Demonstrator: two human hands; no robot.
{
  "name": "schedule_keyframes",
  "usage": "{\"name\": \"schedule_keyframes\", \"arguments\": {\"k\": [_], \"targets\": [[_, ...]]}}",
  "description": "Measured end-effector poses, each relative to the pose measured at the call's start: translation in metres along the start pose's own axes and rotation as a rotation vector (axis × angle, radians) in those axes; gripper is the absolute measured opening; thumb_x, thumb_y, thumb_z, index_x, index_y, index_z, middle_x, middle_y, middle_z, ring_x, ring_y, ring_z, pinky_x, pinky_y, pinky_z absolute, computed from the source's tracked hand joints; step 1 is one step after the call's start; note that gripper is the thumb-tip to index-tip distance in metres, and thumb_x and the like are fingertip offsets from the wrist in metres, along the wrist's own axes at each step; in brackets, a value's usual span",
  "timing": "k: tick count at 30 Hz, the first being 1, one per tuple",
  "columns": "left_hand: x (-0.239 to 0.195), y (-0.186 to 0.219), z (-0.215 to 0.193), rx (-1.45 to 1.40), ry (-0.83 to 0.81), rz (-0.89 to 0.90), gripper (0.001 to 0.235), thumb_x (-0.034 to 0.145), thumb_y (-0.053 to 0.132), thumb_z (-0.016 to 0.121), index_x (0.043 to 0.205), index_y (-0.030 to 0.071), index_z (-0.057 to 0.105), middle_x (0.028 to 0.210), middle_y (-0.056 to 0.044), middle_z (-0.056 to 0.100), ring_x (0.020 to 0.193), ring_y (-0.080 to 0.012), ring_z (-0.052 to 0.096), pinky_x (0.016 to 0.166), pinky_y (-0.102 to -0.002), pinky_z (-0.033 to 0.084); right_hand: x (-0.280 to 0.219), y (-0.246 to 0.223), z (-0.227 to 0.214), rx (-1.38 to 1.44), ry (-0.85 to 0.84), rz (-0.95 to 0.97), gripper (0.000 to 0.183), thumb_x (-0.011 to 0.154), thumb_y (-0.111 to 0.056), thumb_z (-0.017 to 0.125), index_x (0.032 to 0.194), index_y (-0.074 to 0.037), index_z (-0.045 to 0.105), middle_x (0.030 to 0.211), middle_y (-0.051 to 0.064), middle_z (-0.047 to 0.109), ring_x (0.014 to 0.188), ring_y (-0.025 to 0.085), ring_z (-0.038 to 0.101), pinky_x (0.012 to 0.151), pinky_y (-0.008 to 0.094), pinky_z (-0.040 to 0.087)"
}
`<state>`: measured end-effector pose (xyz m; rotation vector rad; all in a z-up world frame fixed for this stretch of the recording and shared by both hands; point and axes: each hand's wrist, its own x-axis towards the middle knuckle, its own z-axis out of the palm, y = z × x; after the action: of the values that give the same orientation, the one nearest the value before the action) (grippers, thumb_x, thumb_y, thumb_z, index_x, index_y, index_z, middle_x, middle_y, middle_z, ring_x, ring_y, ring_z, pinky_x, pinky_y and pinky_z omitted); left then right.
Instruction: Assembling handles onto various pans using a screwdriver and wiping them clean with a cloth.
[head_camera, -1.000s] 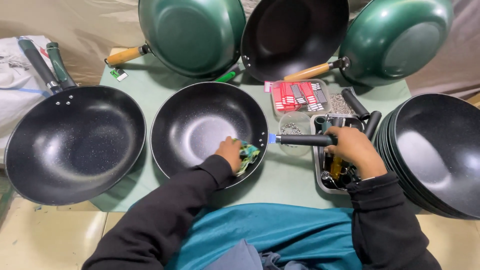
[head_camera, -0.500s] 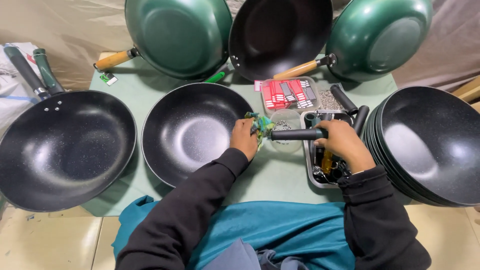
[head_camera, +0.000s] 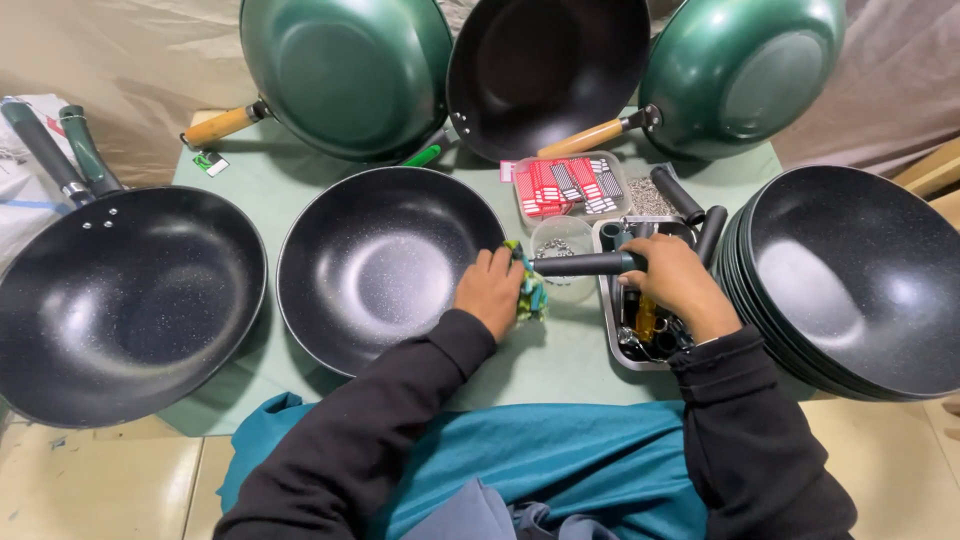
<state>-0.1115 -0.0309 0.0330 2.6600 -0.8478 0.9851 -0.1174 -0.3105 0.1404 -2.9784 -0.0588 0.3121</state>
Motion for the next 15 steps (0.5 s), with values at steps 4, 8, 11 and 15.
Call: {"name": "schedule_keyframes", "arguments": {"k": [4,8,11,15], "targets": [[0.022,-0.002,0.001,-0.009,0.015,-0.087,0.012,0.080,0.011,0.062,0.093,0.011,0.064,0.100,-0.010,0.053,0.085,-0.0277,0.054,0.056,-0.036,0.046,-0.002,0.004,0.003,0.014,0.014,-0.011,0.048,0.086,-0.030,0.079,0.131,-0.017,0.070,0.120,0.018,0.071,0.120,0.040,0.064,0.096,0.054,0.057],[0.027,0.006,0.001,-0.089,-0.168,-0.178,0.006,0.082,0.009,0.066,0.087,0.011,0.064,0.105,-0.009,0.050,0.088,-0.0261,0.048,0.059,-0.036,0.040,-0.004,0.005,0.002,0.115,0.041,-0.008,0.049,0.085,-0.029,0.080,0.131,-0.018,0.070,0.120,0.019,0.070,0.119,0.041,0.065,0.095,0.054,0.056],[0.019,0.016,-0.002,-0.083,-0.117,-0.184,0.011,0.079,0.005,0.069,0.088,0.009,0.065,0.104,-0.011,0.050,0.088,-0.0285,0.050,0.059,-0.037,0.042,-0.005,0.006,0.002,0.178,0.055,0.003,0.049,0.083,-0.026,0.082,0.131,-0.018,0.071,0.119,0.019,0.071,0.118,0.041,0.066,0.094,0.053,0.056],[-0.001,0.029,0.000,-0.038,-0.074,-0.236,0.026,0.079,0.002,0.067,0.105,0.007,0.064,0.110,-0.014,0.051,0.091,-0.0293,0.051,0.063,-0.038,0.044,-0.012,0.004,-0.001,0.221,0.057,0.008,0.049,0.082,-0.024,0.082,0.129,-0.015,0.072,0.119,0.020,0.072,0.116,0.042,0.067,0.093,0.053,0.057]]}}
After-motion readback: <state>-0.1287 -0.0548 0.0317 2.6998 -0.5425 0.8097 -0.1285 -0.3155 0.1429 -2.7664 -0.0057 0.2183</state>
